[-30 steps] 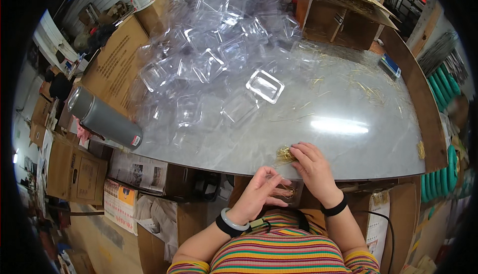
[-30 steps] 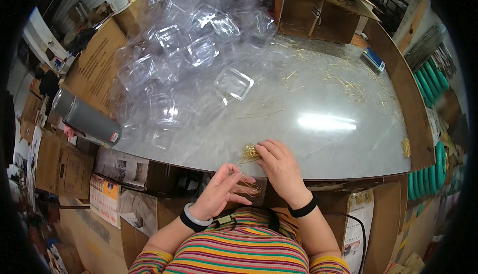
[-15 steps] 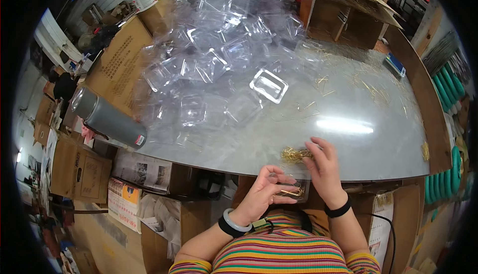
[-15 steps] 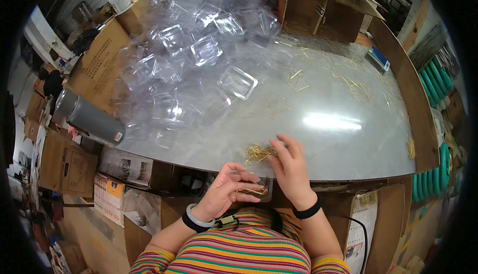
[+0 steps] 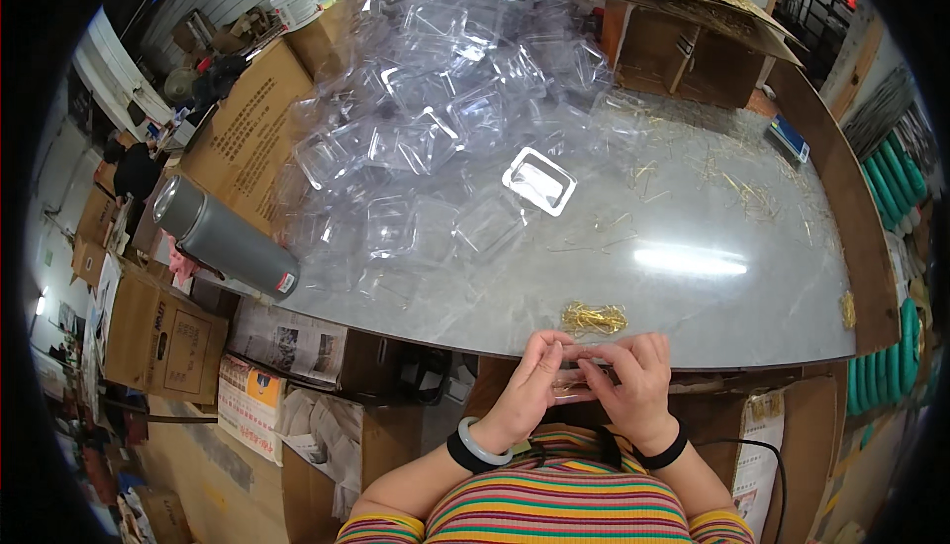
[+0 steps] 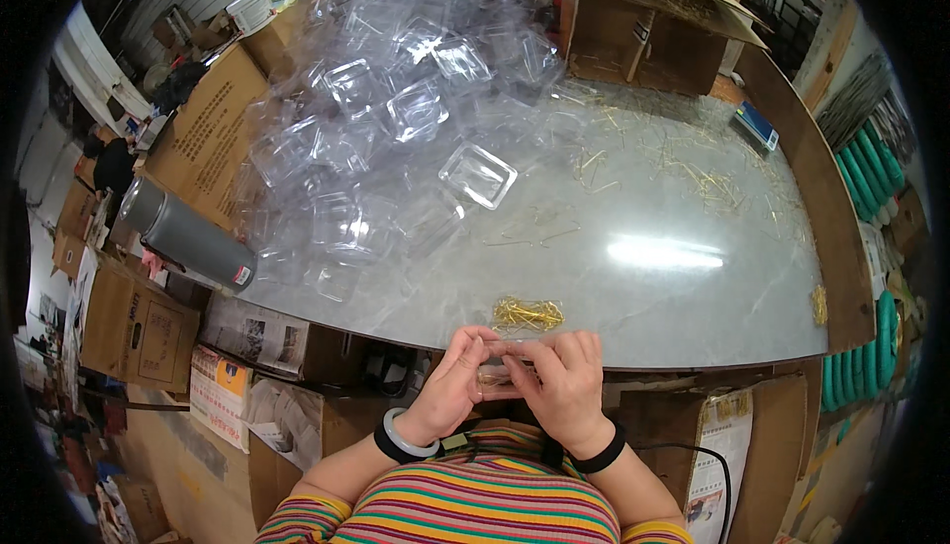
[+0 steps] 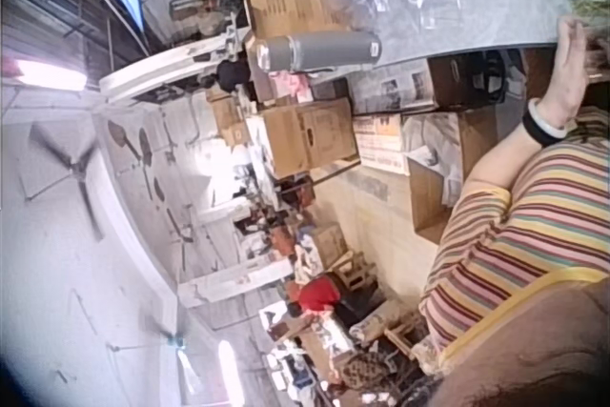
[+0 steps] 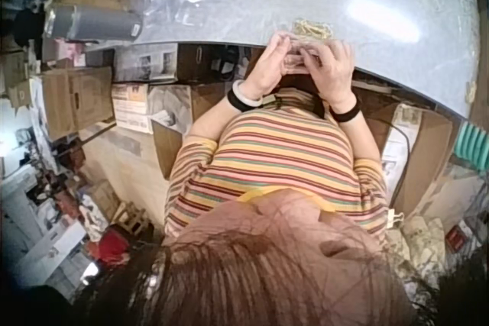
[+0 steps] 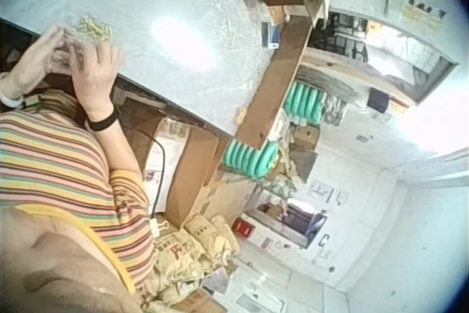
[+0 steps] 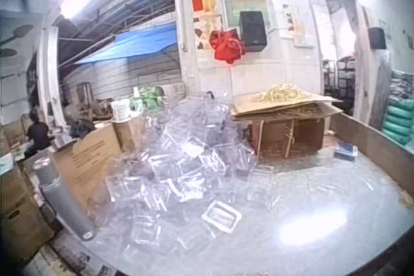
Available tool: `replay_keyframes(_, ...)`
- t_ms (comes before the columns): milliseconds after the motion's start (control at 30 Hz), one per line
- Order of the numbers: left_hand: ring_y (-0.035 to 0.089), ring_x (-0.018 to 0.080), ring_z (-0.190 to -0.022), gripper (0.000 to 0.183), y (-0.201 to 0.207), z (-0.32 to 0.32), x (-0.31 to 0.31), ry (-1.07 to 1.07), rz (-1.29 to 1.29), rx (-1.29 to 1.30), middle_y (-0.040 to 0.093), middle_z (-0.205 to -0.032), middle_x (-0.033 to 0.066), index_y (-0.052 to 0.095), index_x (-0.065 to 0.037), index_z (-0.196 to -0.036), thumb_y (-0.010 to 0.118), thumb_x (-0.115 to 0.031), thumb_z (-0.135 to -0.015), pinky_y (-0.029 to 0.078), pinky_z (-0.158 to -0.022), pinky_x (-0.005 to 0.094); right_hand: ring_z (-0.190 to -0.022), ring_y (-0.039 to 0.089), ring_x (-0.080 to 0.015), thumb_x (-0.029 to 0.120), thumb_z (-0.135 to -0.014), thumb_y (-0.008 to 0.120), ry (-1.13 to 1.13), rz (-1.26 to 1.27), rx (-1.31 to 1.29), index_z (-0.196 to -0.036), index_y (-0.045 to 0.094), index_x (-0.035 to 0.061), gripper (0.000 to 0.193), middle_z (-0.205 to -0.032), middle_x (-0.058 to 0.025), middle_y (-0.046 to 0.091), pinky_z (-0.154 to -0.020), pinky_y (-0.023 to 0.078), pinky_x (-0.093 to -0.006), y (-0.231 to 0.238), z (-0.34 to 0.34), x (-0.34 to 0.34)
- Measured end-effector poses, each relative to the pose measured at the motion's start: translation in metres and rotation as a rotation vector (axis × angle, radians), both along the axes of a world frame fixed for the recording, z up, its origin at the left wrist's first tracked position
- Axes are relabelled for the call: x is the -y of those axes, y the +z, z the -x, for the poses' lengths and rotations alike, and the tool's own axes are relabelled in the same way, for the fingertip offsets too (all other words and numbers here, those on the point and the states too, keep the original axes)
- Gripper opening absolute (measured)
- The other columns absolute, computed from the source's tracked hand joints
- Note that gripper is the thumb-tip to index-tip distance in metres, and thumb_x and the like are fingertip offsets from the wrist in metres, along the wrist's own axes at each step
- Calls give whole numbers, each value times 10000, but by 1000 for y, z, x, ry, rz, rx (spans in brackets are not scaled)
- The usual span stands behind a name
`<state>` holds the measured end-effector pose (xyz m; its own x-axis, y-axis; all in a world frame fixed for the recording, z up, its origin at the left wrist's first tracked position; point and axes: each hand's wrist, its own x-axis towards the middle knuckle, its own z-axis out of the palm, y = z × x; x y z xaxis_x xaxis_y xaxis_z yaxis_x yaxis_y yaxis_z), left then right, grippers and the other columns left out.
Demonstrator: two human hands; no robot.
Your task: Gathering and counting small gold-colored metal pins on a workstation.
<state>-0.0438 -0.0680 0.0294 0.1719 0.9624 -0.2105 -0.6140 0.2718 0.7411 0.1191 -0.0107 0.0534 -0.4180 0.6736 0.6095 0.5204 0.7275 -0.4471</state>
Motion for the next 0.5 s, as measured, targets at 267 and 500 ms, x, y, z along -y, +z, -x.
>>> replay_keyframes(267, 587, 216, -1172, 319, 6, -5, -1, 36, -36, -88, 504, -1338, 108, 349, -120, -1321, 342, -363, -1116, 545, -980, 420, -887, 572, -246, 100, -735, 807, -72, 52, -17, -989, 675, 129, 288, -910, -18, 629, -802, 417, -395, -2, 3, 5)
replay_keyframes(500, 585, 214, -1186, 302, 6, -4, 1, 21, -25, -42, 497, -1315, 87, 351, -119, -1319, 340, -344, -1119, 542, -984, 423, -885, 610, -214, 59, -756, 773, 71, -35, 5, -1005, 688, 135, 274, -908, 18, 686, -827, 423, -379, -5, 0, 4)
